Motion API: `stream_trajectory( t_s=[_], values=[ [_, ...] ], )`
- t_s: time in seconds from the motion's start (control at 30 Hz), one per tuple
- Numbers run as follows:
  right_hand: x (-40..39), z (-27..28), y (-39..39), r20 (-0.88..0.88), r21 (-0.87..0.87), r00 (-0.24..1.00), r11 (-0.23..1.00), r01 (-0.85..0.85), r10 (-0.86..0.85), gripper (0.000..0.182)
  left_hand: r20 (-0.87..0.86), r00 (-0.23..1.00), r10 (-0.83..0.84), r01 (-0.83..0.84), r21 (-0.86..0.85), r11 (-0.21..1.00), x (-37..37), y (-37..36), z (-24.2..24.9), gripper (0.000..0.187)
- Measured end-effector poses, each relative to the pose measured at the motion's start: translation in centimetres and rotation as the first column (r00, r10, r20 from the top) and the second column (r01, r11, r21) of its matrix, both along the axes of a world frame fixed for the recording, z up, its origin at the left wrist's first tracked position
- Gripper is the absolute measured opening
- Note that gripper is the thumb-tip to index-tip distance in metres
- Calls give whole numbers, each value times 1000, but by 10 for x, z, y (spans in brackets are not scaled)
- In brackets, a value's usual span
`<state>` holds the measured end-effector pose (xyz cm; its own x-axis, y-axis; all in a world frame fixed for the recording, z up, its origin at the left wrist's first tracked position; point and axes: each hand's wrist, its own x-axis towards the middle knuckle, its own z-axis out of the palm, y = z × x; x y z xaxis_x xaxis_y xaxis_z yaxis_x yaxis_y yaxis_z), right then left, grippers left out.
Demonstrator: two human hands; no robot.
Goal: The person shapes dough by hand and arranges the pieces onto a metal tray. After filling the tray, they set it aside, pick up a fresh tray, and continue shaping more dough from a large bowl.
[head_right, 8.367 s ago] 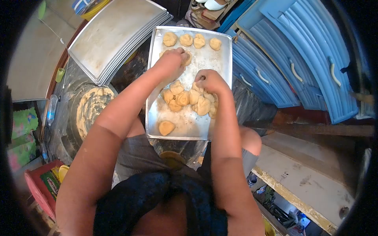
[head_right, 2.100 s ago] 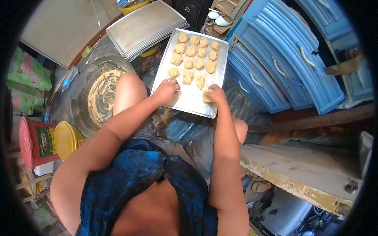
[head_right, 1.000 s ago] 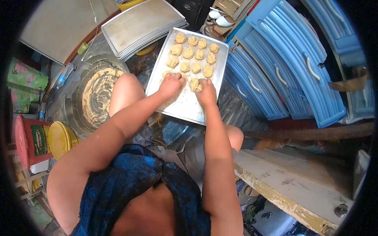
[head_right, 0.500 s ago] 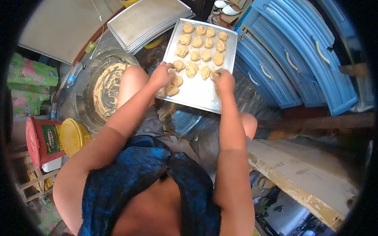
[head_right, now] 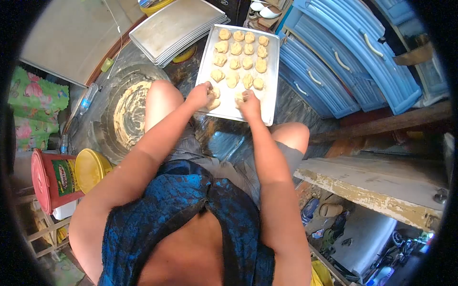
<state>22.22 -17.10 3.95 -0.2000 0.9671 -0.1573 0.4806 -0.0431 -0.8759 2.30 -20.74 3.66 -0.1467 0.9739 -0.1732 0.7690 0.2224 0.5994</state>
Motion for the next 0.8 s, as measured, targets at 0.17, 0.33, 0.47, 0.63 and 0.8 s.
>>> stream_trajectory(
  t_s=[0.17, 0.33, 0.47, 0.63, 0.8],
  values=[
    [-24, -36, -6, 56, 258, 996, 963, -79, 67, 33, -64, 994, 90, -76, 195, 978, -4, 8, -29, 27],
    [-41, -10, -36, 319, 415, 902, 813, -409, 291, 32, -19, 994, 103, -99, 159, 982, -8, 12, -30, 23],
    [-51, -17, -51, 468, 389, 815, 748, -538, 343, 27, 76, 989, 129, -140, 174, 975, -6, 13, -24, 21],
    [-42, -1, -40, 353, 217, 826, 820, -529, 439, 19, -75, 997, 21, -4, 215, 977, 4, 2, -7, 23],
    [-6, 23, -13, 231, 478, 958, 838, -264, 170, 22, -314, 935, -162, 259, 298, 919, 19, 6, -1, 23]
  ],
)
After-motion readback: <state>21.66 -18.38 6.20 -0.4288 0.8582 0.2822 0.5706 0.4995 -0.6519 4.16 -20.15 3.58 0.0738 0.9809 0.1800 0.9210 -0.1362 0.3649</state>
